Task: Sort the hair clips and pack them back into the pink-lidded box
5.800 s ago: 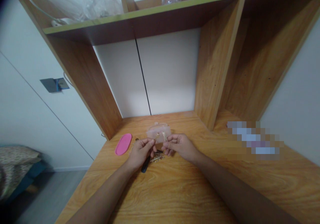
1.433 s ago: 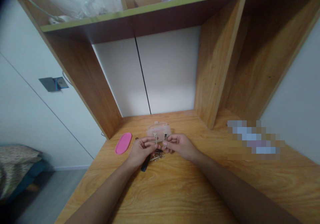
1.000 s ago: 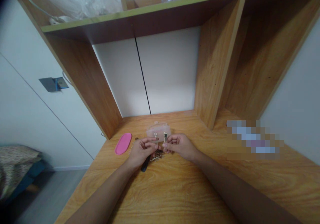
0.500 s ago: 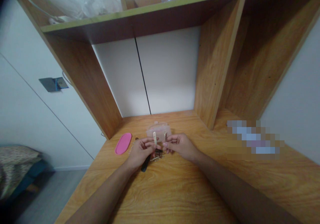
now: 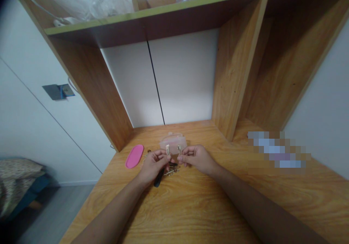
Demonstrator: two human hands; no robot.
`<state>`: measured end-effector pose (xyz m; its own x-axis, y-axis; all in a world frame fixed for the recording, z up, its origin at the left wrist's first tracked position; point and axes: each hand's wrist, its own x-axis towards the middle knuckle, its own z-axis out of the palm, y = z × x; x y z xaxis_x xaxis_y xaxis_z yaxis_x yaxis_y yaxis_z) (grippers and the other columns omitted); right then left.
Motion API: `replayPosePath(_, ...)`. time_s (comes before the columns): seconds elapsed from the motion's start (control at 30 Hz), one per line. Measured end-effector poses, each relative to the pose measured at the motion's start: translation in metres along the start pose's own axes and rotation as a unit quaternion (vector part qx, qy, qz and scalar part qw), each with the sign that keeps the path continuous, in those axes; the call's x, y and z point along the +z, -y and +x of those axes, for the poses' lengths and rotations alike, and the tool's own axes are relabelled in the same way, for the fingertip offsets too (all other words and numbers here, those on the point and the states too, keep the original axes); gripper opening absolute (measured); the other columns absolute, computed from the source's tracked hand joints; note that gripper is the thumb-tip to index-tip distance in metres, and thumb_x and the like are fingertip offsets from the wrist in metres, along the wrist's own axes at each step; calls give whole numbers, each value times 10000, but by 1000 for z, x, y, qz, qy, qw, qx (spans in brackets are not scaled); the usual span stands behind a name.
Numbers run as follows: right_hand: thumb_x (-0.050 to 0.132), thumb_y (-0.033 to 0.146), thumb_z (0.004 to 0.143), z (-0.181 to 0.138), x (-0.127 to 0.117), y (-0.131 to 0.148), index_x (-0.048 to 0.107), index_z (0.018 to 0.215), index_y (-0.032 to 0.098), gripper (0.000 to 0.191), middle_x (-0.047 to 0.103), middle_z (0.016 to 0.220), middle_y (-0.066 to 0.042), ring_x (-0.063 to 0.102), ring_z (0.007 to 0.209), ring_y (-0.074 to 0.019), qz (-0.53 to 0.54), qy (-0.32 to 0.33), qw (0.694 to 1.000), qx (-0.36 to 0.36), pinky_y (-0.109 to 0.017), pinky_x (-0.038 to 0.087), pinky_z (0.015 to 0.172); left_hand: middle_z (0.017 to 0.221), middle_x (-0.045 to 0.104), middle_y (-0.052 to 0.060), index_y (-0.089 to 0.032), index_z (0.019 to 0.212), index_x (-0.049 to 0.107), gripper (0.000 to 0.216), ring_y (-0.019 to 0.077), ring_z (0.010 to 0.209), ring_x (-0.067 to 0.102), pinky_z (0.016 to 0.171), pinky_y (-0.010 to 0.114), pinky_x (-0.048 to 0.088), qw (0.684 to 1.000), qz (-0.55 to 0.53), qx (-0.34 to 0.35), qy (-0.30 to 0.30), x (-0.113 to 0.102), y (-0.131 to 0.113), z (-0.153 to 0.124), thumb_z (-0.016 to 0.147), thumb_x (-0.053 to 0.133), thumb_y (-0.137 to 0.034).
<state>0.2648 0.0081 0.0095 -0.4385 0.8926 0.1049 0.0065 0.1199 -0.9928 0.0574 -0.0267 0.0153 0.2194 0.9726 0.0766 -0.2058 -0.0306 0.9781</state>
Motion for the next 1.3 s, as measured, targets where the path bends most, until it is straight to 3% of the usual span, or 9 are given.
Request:
replayPosePath(0.2, 690, 554, 816, -3, 2, 3, 734, 745, 135, 427, 725, 696, -55, 596, 543, -105, -65, 27, 997, -23, -234, 476, 560, 590, 667, 20, -110, 815, 673, 442, 69, 437, 521, 466, 184, 372, 1000, 22, 7, -4, 0, 0, -1, 680, 817, -506)
replayPosePath(0.37, 602, 603, 865, -1, 2, -2, 742, 790, 136, 494, 698, 657, -49, 578, 546, -113, -68, 32, 996, -40, -245, 471, 572, 517, 620, 2, -104, 829, 717, 456, 72, 432, 495, 462, 186, 342, 998, 57, 14, -8, -2, 1, -1, 693, 796, -532)
replayPosePath(0.57, 668, 576, 825, 0, 0, -4, 741, 805, 144, 439, 625, 603, -4, 547, 545, -109, -60, -3, 997, -52, -235, 417, 536, 490, 592, -9, -97, 807, 749, 462, 53, 415, 448, 437, 175, 313, 996, 82, 18, -19, -2, -1, -1, 676, 804, -536)
replayPosePath(0.87, 792, 481, 729, -2, 6, 1, 747, 771, 145, 342, 725, 686, -43, 606, 593, -123, -32, 20, 999, -18, -247, 474, 590, 615, 694, 49, -103, 773, 760, 434, 75, 459, 514, 457, 192, 386, 995, 91, 18, -29, -1, 3, 0, 612, 857, -494)
replayPosePath(1.0, 806, 456, 707, -3, 10, 3, 750, 698, 153, 308, 724, 726, -37, 603, 620, -125, -56, 2, 997, -53, -249, 479, 600, 655, 708, 58, -114, 766, 760, 388, 108, 519, 572, 525, 222, 449, 991, 120, 50, -25, -2, 8, 1, 645, 842, -474)
replayPosePath(1.17, 846, 405, 650, -5, 13, 3, 762, 757, 171, 270, 732, 683, -26, 640, 610, -153, -77, -26, 996, -38, -274, 520, 615, 766, 739, 96, -139, 753, 774, 262, 165, 657, 642, 624, 264, 505, 973, 195, 125, -25, 0, 4, -3, 743, 788, -400)
replayPosePath(1.3, 838, 376, 676, -7, 13, 6, 770, 742, 195, 204, 771, 749, -44, 697, 682, -193, -134, -41, 987, -79, -303, 557, 678, 837, 748, 110, -158, 801, 790, 203, 193, 743, 673, 689, 284, 530, 966, 211, 152, -7, 0, 2, -4, 773, 769, -358)
